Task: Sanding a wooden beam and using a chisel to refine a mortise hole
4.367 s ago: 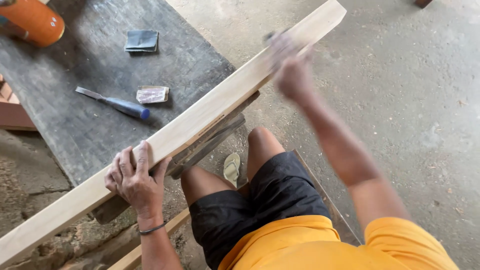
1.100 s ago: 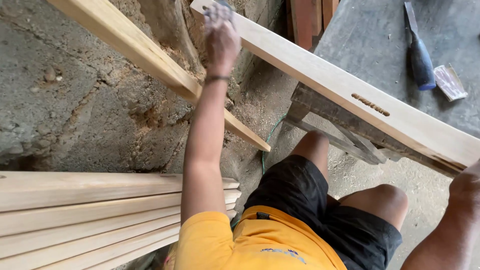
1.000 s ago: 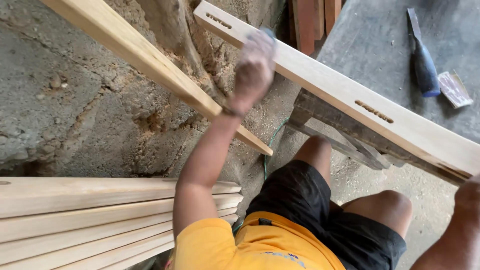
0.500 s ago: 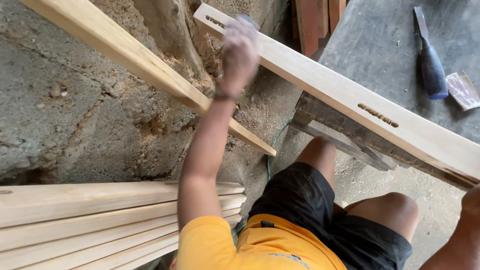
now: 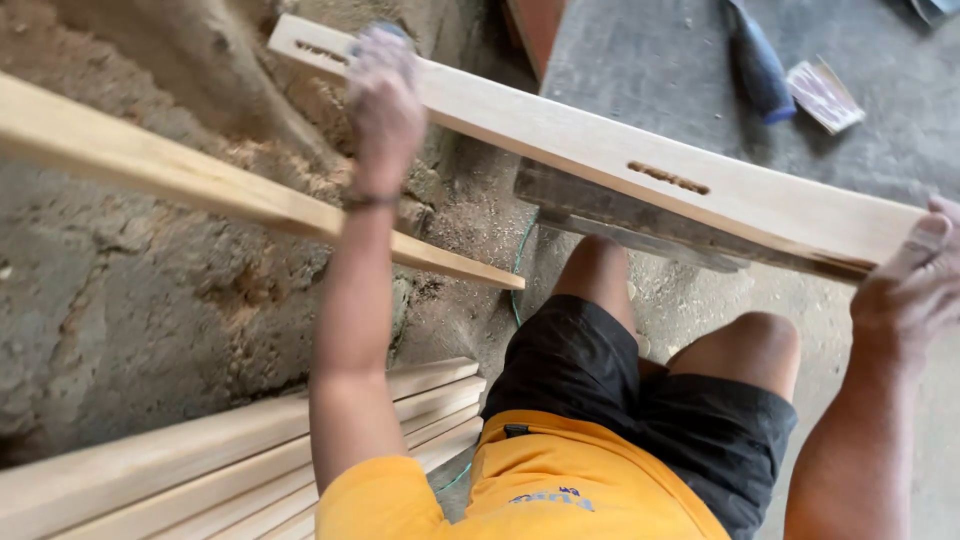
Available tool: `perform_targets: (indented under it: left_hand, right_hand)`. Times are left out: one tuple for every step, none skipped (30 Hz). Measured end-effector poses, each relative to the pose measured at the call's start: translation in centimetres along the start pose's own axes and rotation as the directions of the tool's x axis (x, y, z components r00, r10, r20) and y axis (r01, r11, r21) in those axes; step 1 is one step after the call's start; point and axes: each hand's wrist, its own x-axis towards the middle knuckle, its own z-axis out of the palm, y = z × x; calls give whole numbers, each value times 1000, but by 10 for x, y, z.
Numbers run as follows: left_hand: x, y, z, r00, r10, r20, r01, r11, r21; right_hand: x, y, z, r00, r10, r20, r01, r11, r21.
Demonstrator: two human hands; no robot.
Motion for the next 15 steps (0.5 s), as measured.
perform_targets:
  left_hand:
    - [-15,28,-2,986,148,-72,-155,981,-113]
    - [-34,56,-4,949,275,-155,-304,927,-219]
    - [-49,86,-6,946,289,-147,-317,920,-232]
    - [-63,115,-10,876,433,-213,-470,865,-174]
    - [-78,143,-15,779,565,-272,-608,787,-106]
    - [-84,149,-9,771,574,-275,-620,776,-118]
    - [-90,155,-3,752,604,-264,-656,725,-211]
    - [-97,163,3,730,634,-255,-683,664,-304]
    - [-91,143,1,720,644,-259,-693,647,-317]
    - [-82,124,0,725,649,-229,-686,654,-319]
    - [-72,105,0,729,655,-199,-680,660,-319]
    - [-62,84,-9,717,668,-200,-691,643,-330]
    - [-50,63,-17,803,550,-230,-596,748,-291]
    - [-37,42,-25,867,418,-270,-483,837,-256]
    - [-28,13,-16,859,432,-273,-499,825,-264]
  right_hand:
    - [2,0,0,998,-58,-4,58,998,8]
    - [4,1,-2,993,-122,-2,122,992,14]
    - [5,0,-5,994,-107,1,107,994,-3]
    - [9,0,-7,978,-207,-25,207,978,-7]
    - [12,-1,-9,951,-306,-49,306,952,-13]
    - [10,5,-8,954,-296,-49,295,955,-29]
    - [8,11,-7,952,-305,-31,302,950,-77]
    - [6,19,-7,950,-312,-10,309,943,-126]
    - [5,28,-9,954,-301,-8,296,944,-145]
    - [3,37,-10,963,-265,44,269,952,-144]
    - [1,47,-12,969,-229,97,241,960,-141]
    - [4,59,-21,973,-211,95,224,962,-158]
    - [7,72,-30,992,-35,119,46,995,-93]
    - [12,84,-39,980,136,149,-133,991,-29]
    - [8,131,-34,979,151,138,-146,988,-41]
